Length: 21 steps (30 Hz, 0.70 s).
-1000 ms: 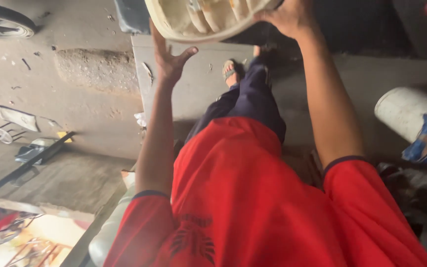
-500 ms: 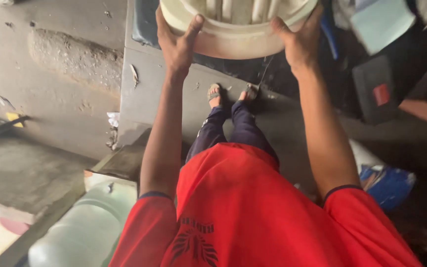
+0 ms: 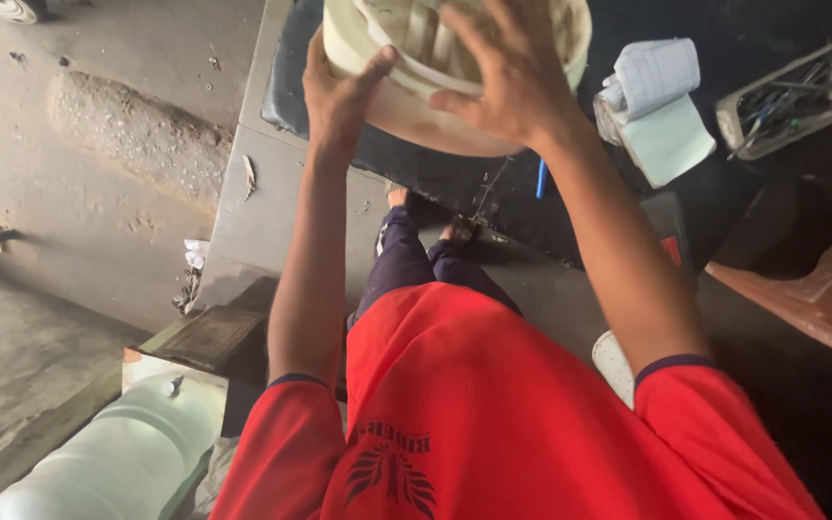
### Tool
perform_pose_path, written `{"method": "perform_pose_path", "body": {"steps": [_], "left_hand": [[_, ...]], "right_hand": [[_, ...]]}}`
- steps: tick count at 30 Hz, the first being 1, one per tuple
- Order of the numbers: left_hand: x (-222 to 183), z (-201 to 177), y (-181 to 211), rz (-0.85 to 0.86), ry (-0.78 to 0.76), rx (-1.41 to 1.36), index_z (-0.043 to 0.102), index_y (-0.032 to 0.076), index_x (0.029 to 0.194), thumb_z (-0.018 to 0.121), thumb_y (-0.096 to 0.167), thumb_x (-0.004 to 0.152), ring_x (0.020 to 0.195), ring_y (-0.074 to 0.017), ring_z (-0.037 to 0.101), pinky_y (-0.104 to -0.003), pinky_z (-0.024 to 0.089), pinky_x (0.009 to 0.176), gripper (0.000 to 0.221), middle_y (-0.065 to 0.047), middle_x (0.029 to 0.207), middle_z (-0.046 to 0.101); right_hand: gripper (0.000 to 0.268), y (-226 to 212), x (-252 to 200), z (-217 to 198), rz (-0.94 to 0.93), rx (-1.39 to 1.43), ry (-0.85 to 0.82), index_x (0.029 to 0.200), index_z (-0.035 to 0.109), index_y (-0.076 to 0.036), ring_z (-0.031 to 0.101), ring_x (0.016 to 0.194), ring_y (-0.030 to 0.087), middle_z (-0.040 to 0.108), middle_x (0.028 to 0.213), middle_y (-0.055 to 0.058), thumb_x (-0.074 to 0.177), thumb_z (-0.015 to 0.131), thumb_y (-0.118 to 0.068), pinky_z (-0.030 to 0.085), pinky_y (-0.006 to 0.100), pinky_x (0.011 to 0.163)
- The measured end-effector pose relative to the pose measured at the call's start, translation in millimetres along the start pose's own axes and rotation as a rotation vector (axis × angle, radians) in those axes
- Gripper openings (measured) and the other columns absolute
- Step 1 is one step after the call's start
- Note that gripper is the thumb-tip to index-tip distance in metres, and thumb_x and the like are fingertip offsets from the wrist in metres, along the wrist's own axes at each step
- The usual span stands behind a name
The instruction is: Repairing and reupholstering the foam and leather cover of a motorcycle seat.
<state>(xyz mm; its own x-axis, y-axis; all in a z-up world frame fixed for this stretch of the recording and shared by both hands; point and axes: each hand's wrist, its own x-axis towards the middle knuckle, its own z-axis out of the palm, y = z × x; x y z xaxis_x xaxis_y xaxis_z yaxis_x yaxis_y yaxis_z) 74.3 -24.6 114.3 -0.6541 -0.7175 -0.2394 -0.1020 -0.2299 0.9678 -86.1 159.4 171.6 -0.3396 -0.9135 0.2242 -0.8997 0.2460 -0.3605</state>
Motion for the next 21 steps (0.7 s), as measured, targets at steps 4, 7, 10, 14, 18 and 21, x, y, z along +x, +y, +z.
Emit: {"method": "perform_pose_path", "body": {"steps": [4,7,10,14,18,21], "left_hand": [[3,4,12,-0.007,-0.033,0.038,0.048,-0.002,0.144,0.092,0.028,0.078,0.113,-0.0258,0.073,-0.036,0.063,0.096,0.084,-0.018,0.125,0.070],[14,1,14,-0.058,-0.005,-0.057,0.044,-0.002,0.147,0.089,0.022,0.079,0.116,-0.0258,0.071,-0.037,0.063,0.098,0.085,-0.018,0.129,0.067],[25,1,25,-0.134,0.032,-0.039,0.043,-0.001,0.148,0.087,0.018,0.078,0.114,-0.0266,0.072,-0.038,0.062,0.098,0.084,-0.019,0.128,0.067],[39,-4,37,-0.164,-0.014,0.022,0.044,0.000,0.146,0.084,0.020,0.079,0.114,-0.0271,0.072,-0.038,0.062,0.098,0.081,-0.019,0.128,0.068],[47,-9,38,-0.208,-0.071,0.068,0.037,0.001,0.149,0.083,0.023,0.084,0.117,-0.0266,0.070,-0.037,0.062,0.098,0.083,-0.019,0.133,0.063],[52,-12,27,-0.179,-0.089,-0.011,0.035,0.001,0.150,0.087,0.025,0.087,0.123,-0.0280,0.068,-0.039,0.060,0.103,0.085,-0.021,0.138,0.061]], "right_hand": [[0.089,27,30,30,-0.042,0.092,-0.217,0.158,0.049,-0.002,0.047,0.140,0.048,0.048,0.152,0.030,0.100,0.071,-0.066,0.033,0.061,0.116],[0.080,36,51,31,-0.078,0.083,-0.217,0.158,0.053,-0.005,0.053,0.135,0.049,0.052,0.150,0.032,0.104,0.065,-0.062,0.040,0.057,0.113],[0.079,38,78,13,-0.067,0.162,-0.257,0.156,0.053,-0.002,0.058,0.135,0.045,0.057,0.152,0.027,0.106,0.065,-0.062,0.046,0.053,0.113],[0.078,48,105,-2,0.015,0.263,-0.317,0.155,0.055,-0.005,0.058,0.136,0.044,0.059,0.150,0.024,0.104,0.064,-0.063,0.046,0.051,0.114],[0.092,52,111,11,0.085,0.192,-0.429,0.151,0.054,-0.006,0.053,0.136,0.047,0.052,0.152,0.026,0.092,0.065,-0.076,0.045,0.057,0.107],[0.097,48,99,21,0.084,0.161,-0.426,0.154,0.056,-0.013,0.050,0.139,0.049,0.047,0.156,0.024,0.087,0.065,-0.083,0.044,0.059,0.112]]}}
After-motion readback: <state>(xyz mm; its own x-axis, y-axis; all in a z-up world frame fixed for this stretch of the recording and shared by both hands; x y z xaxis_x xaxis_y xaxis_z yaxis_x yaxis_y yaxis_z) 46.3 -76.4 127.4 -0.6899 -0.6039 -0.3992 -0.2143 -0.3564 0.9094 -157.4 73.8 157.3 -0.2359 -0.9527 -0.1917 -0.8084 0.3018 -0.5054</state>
